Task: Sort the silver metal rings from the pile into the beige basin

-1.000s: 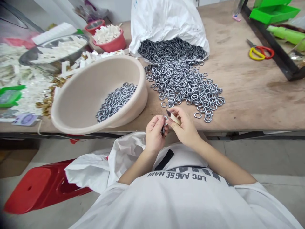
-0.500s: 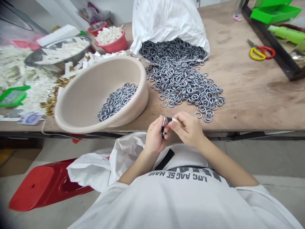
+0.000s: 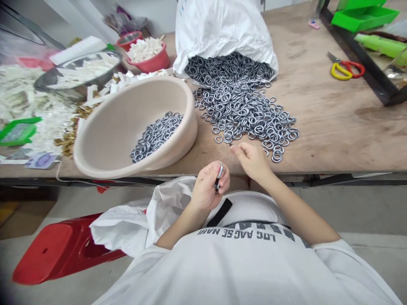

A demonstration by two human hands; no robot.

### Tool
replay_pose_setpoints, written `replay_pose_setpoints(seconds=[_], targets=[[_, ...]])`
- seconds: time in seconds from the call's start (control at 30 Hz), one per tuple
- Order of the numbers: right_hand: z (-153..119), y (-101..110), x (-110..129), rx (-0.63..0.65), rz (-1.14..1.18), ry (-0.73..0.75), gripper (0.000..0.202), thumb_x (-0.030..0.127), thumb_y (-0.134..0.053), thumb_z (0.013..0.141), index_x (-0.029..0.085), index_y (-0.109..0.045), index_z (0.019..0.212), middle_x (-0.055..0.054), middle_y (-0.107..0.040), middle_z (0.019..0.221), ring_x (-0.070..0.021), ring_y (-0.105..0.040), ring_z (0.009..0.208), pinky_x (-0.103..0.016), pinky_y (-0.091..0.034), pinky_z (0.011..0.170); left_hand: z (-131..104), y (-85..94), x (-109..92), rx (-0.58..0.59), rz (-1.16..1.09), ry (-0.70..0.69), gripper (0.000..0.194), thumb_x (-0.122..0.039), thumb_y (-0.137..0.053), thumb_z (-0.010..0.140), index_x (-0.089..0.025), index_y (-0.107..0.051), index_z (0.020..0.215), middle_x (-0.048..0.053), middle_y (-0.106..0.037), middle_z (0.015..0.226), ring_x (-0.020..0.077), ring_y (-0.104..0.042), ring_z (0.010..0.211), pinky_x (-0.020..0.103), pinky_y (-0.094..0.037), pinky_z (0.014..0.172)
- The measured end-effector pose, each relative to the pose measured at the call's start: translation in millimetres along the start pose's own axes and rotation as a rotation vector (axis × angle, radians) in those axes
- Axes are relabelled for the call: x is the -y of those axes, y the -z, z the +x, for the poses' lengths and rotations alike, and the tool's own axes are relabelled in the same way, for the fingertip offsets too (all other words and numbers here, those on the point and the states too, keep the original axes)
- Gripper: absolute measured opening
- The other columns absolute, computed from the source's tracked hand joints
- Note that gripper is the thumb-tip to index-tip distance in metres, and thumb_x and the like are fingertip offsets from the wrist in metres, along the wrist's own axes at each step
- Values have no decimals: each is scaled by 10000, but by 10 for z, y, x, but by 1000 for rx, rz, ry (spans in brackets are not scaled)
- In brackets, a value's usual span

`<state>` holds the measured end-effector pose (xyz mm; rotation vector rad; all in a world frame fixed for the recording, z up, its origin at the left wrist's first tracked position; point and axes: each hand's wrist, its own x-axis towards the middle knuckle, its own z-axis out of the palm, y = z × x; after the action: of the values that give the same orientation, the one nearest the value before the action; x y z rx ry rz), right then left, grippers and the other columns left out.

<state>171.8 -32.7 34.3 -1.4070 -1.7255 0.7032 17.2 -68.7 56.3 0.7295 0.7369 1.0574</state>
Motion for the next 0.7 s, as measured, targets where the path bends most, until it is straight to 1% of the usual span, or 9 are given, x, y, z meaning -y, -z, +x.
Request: replay_pose_setpoints(seconds=[0.07,0.13,0.2,0.27,0.37,0.43,0.47,0.6,0.7], targets=[[168,-32,-27,-8,-121,-24,462,541,-411,1009,201,-637,794,-7,-632,682,-164,-571,658,-274,-357,625,-10,42,-47,0,-28,-14,395,-416,-663,889,-168,-444,674,-51,-429,568,29,-346,425,170,-238,403],[337,-88,21,25,-288,28,344,525,-505,974,225,-671,968,-27,-710,858,-198,-632,770,-284,-380,661,4,115,-101,-63,-76,-33,370,-396,-672,879,-172,-444,693,-55,-443,589,27,-357,422,168,-241,400],[489,-171,112,85,-449,97,311,478,-584,941,255,-647,1148,-54,-723,1062,-238,-669,890,-303,-409,698,25,205,-149,-130,-102,-59,344,-392,-683,863,-173,-464,714,-53,-479,612,26,-378,422,166,-256,397],[611,-264,197,173,-596,117,325,419,-590,941,243,-628,1211,-93,-704,1138,-275,-684,938,-331,-435,720,36,297,-178,-179,-101,-80,282,-383,-688,849,-168,-527,767,-44,-529,637,28,-407,426,162,-274,396],[710,-367,248,270,-725,85,282,320,-510,976,199,-636,1198,-137,-691,1130,-302,-694,940,-357,-453,725,43,410,-191,-221,-72,-89,226,-343,-685,835,-148,-629,934,-25,-597,671,31,-439,420,157,-281,387],[709,-372,232,282,-744,73,277,255,-454,989,182,-632,1188,-152,-683,1126,-298,-694,931,-358,-449,724,55,458,-193,-230,-64,-89,247,-325,-678,829,-139,-645,988,-16,-619,683,34,-454,417,157,-284,382],[689,-350,214,276,-735,73,271,244,-444,990,177,-633,1173,-155,-681,1120,-293,-690,922,-356,-443,722,66,471,-193,-229,-74,-84,240,-328,-677,825,-141,-640,971,-14,-622,689,36,-463,422,157,-287,382],[522,-171,115,198,-546,98,217,312,-477,998,187,-637,1077,-120,-681,1081,-264,-648,956,-334,-414,742,152,461,-169,-221,-143,-51,251,-388,-684,812,-171,-558,834,-21,-619,723,39,-481,451,152,-280,376],[383,-80,55,134,-451,101,192,331,-514,987,199,-642,1044,-86,-674,1057,-242,-625,961,-320,-393,739,236,418,-122,-227,-133,-54,299,-419,-682,822,-179,-507,788,-19,-629,737,39,-472,444,155,-266,372]])
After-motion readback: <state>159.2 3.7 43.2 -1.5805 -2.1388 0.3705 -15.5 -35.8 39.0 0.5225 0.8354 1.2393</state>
